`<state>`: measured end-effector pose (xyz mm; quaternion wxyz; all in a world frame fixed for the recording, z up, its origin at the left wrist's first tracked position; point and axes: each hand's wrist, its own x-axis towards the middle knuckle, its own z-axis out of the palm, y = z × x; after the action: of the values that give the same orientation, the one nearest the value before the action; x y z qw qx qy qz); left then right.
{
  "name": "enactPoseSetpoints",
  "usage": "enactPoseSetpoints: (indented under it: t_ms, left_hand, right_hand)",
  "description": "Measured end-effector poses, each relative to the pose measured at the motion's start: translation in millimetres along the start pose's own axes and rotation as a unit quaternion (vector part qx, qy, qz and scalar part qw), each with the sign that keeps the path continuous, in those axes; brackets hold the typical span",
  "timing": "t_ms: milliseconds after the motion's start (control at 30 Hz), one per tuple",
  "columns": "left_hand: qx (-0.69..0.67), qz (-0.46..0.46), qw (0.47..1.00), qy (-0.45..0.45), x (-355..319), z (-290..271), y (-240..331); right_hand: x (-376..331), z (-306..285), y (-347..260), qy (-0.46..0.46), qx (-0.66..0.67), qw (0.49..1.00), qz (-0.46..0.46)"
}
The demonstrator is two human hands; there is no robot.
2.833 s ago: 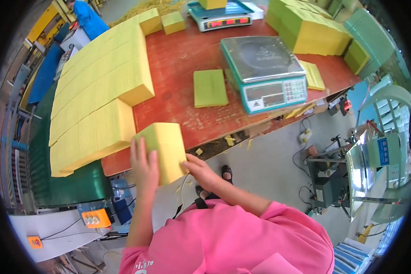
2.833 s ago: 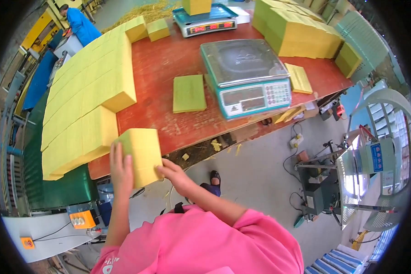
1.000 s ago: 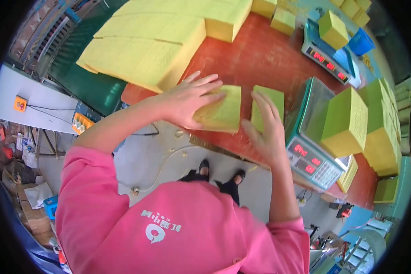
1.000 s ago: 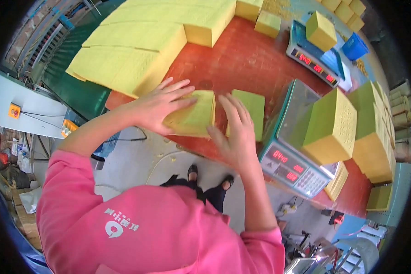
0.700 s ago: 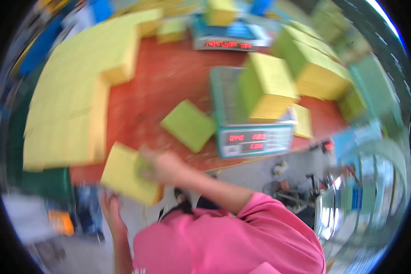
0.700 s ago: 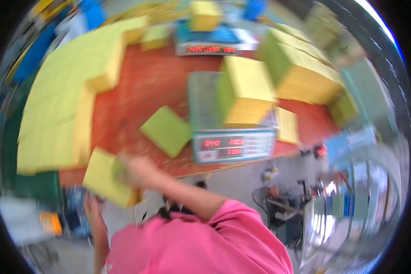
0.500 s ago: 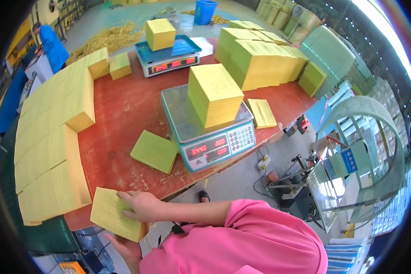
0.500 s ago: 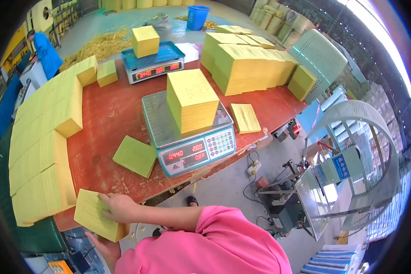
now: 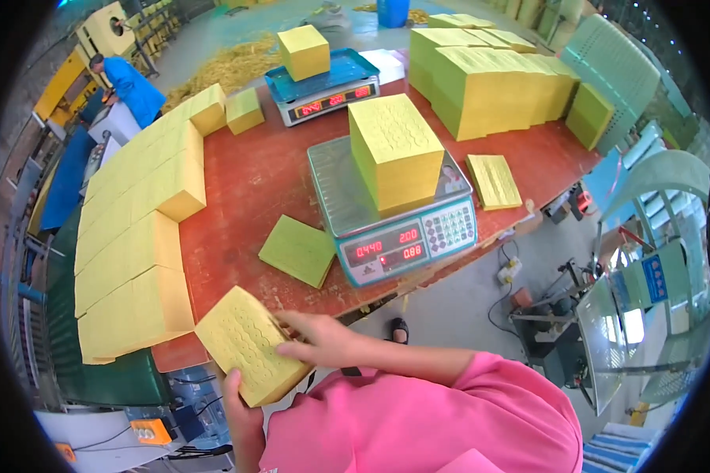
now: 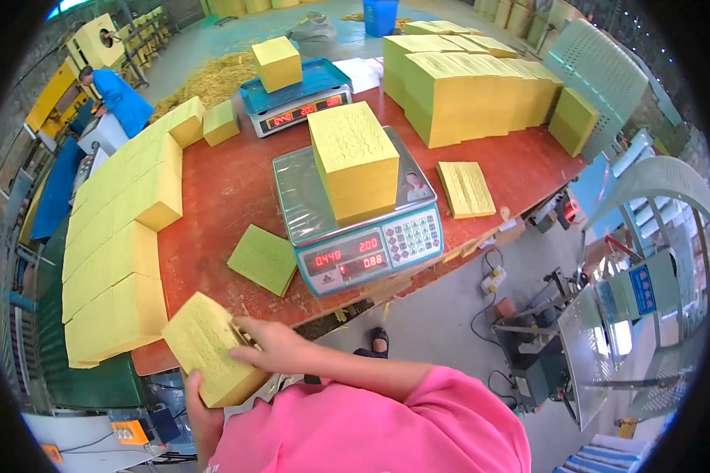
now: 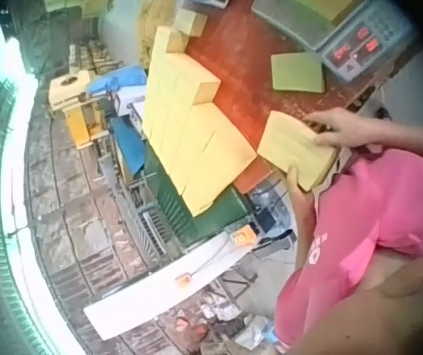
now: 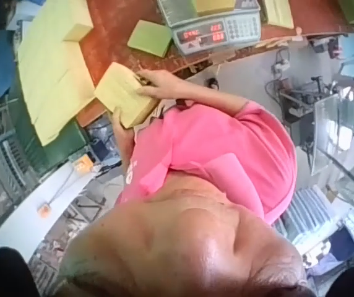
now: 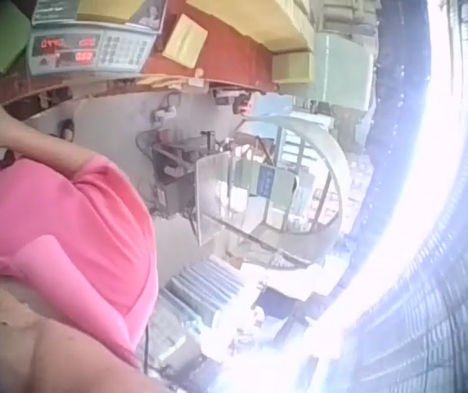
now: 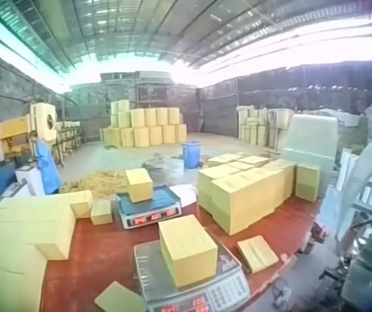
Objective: Weighing stacks of yellow paper blocks using a digital scale to reach a target count/weight and organizing them on a workbench.
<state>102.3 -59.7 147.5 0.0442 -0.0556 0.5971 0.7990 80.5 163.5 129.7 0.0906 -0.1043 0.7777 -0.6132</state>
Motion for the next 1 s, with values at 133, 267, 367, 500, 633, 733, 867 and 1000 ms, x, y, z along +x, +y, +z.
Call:
enactPoseSetpoints:
  t_ms: [133,267,367,500,633,733,867,1000]
  left_hand:
    - [0.211,0.115,0.967,-0.08,-0.1,43.8,32.3]
    - [0.242,0.252,0.918,-0.187,77.8,145.4,52.4]
    - [-0.055,0.221,0.919,-0.322,130.9,218.3,64.5]
    - [-0.078,-0.098,0.948,-0.292,186.1,324.6,93.8]
    - [0.011,-0.12,0.961,-0.25,210.7,351.4,83.0]
    - [0.01,-0.121,0.966,-0.227,220.5,351.6,71.2]
    - [0.034,-0.127,0.969,-0.212,228.2,353.2,64.1]
    - [0.064,-0.118,0.972,-0.194,224.3,357.0,63.5]
  right_hand:
    - [-21.0,-94.9,-13.5,0.043,0.05,0.997,0.039]
    - [-19.1,-201.1,-37.7,0.165,0.133,0.977,-0.032]
    - [13.6,-271.3,-71.6,0.174,0.2,0.963,-0.044]
    - [37.8,-353.4,-59.3,0.215,0.243,0.945,-0.029]
    - [60.1,-380.8,-28.5,0.204,0.242,0.948,0.035]
    - [65.6,-382.7,-19.3,0.194,0.235,0.951,0.042]
    - [67.4,-383.9,-14.8,0.209,0.227,0.949,0.061]
    - [69.9,-389.8,-3.5,0.196,0.214,0.956,0.052]
